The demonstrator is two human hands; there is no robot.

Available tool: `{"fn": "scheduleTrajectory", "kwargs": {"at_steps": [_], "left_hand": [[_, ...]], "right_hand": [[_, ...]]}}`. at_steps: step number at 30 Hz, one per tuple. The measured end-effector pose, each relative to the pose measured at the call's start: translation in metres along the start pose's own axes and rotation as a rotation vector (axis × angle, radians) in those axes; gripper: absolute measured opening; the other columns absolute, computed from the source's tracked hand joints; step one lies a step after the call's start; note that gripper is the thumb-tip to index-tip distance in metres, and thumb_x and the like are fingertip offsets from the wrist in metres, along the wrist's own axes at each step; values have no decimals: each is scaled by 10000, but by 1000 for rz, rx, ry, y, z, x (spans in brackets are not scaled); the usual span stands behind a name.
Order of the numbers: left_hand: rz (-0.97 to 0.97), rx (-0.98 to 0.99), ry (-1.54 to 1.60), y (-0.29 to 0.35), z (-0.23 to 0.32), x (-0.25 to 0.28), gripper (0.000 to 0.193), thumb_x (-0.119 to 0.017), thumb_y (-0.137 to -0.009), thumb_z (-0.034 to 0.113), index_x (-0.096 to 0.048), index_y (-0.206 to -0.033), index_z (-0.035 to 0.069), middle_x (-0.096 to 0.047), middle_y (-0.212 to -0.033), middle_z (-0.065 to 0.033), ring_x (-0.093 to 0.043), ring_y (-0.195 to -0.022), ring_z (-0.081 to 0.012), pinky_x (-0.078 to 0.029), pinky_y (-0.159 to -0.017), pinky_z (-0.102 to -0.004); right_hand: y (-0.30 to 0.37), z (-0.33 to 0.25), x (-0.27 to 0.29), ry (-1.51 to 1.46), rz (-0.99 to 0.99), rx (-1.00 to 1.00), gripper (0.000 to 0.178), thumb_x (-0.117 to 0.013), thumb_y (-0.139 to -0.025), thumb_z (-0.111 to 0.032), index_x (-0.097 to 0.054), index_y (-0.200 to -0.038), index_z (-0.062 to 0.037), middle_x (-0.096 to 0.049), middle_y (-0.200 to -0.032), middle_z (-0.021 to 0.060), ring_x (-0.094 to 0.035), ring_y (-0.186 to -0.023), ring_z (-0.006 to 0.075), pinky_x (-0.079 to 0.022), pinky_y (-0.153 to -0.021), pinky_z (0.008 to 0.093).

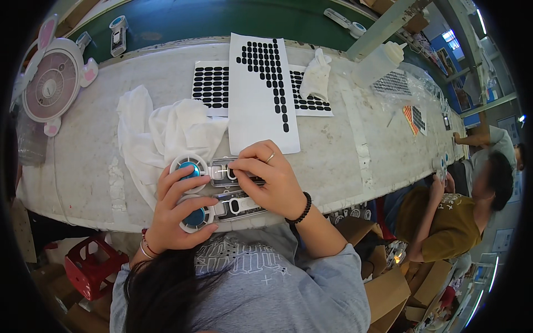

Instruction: Wiping down small portable fans and applying labels at a production line.

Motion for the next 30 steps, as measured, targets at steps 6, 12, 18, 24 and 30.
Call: {"fn": "scheduleTrajectory", "kwargs": {"at_steps": [6, 12, 18, 24, 30], "left_hand": [[4, 5, 8, 0, 0, 0, 340, -770, -681, 319, -676, -977, 180, -578, -1239, -25, -460, -1224, -288, -246, -1074, -544], [8, 4, 12, 1, 0, 0, 340, -770, -679, 313, -675, -976, 178, -577, -1238, -24, -459, -1223, -285, -244, -1076, -547], [11, 1, 13, 1, 0, 0, 336, -769, -677, 312, -677, -970, 178, -572, -1241, -25, -459, -1225, -285, -244, -1078, -546], [12, -2, 9, 1, 0, 1, 343, -769, -677, 314, -679, -977, 175, -569, -1244, -28, -457, -1229, -286, -245, -1079, -544], [19, -4, 9, 0, 1, 1, 336, -764, -684, 314, -677, -977, 173, -568, -1244, -32, -455, -1228, -292, -244, -1077, -545]], "right_hand": [[2, 0, -1, 8, -9, 28, 239, -675, -712, 50, -688, -933, -41, -598, -898, 65, -555, -859, 229, -459, -729, 320], [2, -2, -2, 7, -14, 47, 275, -667, -704, 56, -688, -960, -44, -596, -908, 65, -553, -861, 241, -464, -751, 332], [4, -4, -1, 14, -9, 79, 293, -659, -706, 61, -691, -979, -41, -597, -912, 62, -551, -864, 240, -463, -749, 334], [10, -3, 1, -26, 5, 38, 290, -641, -721, 65, -695, -989, -33, -610, -954, 76, -567, -889, 234, -466, -761, 327], [10, -8, 5, 33, 19, 73, 292, -647, -721, 34, -690, -1001, -40, -619, -1010, 90, -588, -903, 250, -479, -777, 343]]}}
Point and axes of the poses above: each hand's wrist, its own y-axis away from the middle knuckle, its own x-axis out of the back of the hand, z = x × y, the point moved 8 cm from there along -y, towards the middle knuckle
